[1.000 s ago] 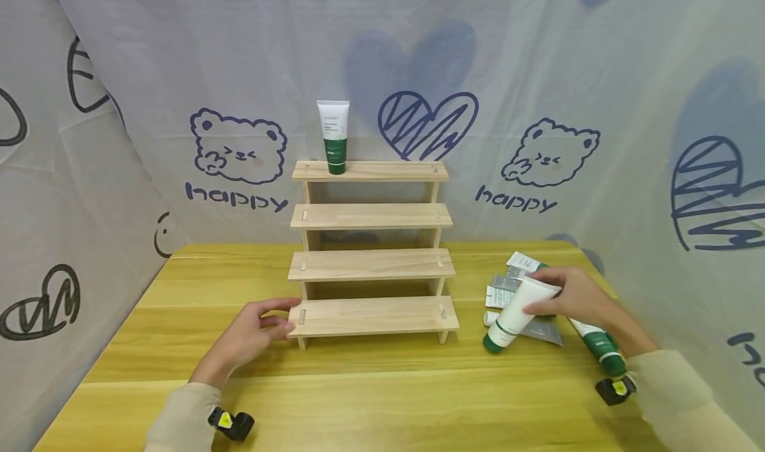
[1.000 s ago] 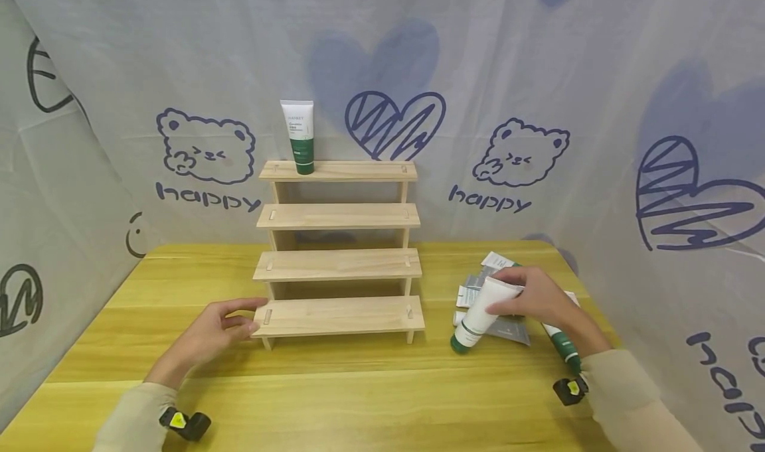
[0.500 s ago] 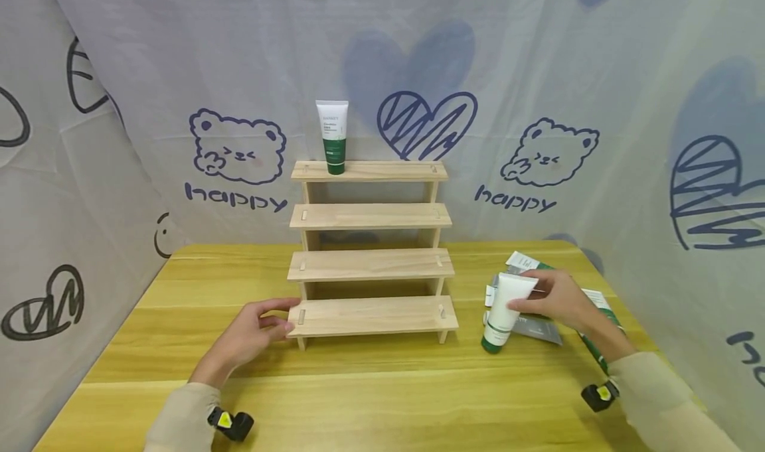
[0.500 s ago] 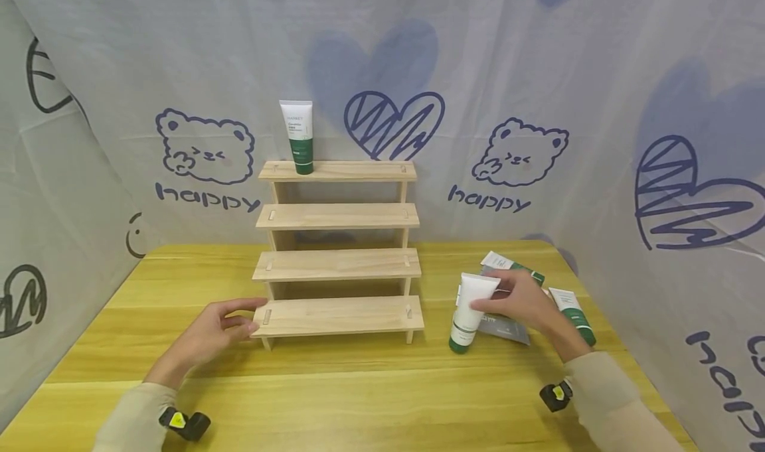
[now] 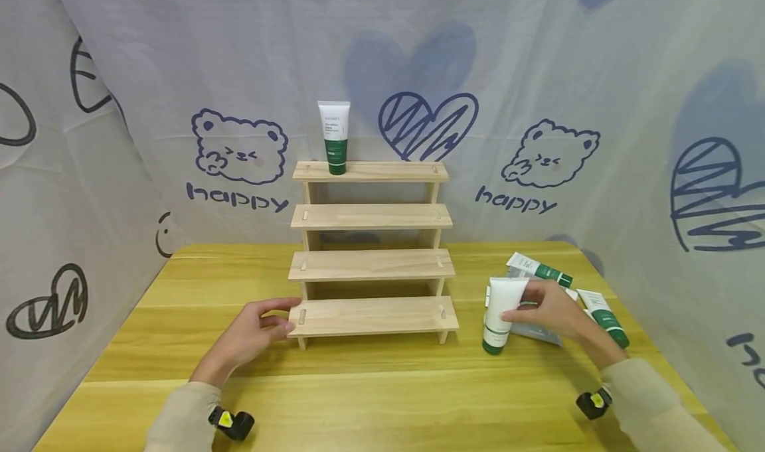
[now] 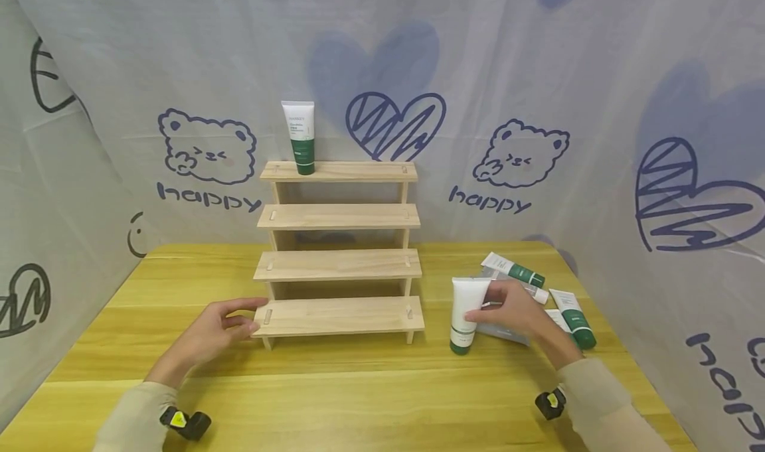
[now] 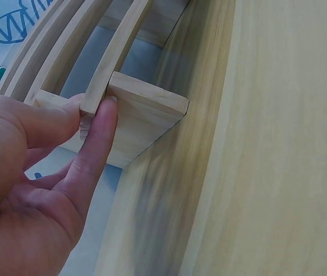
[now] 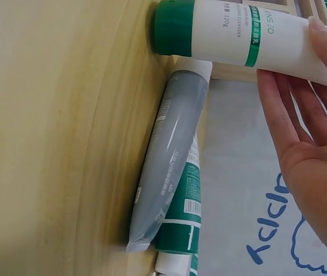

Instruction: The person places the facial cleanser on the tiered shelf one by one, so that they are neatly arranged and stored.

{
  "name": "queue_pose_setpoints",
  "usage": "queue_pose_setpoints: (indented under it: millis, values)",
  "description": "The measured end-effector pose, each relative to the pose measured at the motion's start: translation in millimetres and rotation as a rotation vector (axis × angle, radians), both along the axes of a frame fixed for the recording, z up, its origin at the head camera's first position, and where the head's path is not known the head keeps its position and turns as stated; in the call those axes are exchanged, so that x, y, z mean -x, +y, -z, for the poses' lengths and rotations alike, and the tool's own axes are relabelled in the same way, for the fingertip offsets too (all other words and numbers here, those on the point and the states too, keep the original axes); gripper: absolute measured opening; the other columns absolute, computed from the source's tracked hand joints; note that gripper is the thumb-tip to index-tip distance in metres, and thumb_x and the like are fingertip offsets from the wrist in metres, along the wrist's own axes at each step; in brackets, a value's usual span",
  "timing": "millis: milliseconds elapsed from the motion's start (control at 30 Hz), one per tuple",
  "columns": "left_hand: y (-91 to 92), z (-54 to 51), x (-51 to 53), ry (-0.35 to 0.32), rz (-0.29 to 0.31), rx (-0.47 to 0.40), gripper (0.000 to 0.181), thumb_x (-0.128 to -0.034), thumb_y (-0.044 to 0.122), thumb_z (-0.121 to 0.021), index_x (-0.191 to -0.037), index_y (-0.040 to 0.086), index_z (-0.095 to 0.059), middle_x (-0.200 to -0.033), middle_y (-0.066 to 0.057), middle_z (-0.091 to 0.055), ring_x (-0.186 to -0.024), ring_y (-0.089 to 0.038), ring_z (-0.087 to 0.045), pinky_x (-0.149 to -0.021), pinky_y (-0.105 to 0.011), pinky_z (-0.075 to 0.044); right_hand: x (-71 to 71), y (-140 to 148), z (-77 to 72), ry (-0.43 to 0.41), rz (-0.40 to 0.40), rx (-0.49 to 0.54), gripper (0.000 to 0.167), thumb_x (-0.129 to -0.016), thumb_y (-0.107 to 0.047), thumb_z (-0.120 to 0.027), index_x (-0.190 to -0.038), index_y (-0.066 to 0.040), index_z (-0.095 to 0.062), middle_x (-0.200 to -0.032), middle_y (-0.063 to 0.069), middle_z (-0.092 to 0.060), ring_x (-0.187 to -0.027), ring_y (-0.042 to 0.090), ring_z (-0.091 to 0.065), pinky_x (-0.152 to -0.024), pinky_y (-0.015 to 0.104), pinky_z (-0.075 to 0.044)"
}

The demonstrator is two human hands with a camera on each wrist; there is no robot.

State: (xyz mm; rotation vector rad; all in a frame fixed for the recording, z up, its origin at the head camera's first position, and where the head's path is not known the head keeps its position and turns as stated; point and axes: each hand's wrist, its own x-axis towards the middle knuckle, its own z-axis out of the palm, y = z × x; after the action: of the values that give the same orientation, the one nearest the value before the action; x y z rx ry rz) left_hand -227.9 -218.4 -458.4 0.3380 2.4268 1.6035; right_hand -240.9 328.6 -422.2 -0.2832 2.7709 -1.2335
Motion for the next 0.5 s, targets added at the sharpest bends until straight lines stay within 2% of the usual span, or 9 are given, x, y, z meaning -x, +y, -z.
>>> queue_pose_setpoints:
  millis: [267,500]
  values:
    - [-0.1,0.8,0.4,0.002,0.001,0.0,0.049,-0.1016,0.004,-0.062,-0.149,0.004,-0.053,-0.157,-0.026,-0.045,-0.118,-0.03,-0.068,-0.089,-0.029,-0.063,0.0,-1.0,8.1,0.03,-0.066,0.03,0.049,-0.083,-0.022,-0.088,-0.12,0.004,-0.071,-0.112,0.019,-0.076,-0.103,0.03,-0.073,-0.081,0.022,-0.059]
    - [-0.2,0.7,1.4,0.002,0.004,-0.003,0.049,-0.1017,0.004,-0.062,-0.15,0.004,-0.053,-0.157,-0.026,-0.045,-0.117,-0.03,-0.068,-0.089,-0.029,-0.063,0.4,-0.5,9.7,0.036,-0.063,0.013,0.05,-0.083,-0.025,-0.088,-0.121,0.002,-0.07,-0.114,0.018,-0.076,-0.104,0.03,-0.073,-0.083,0.022,-0.058]
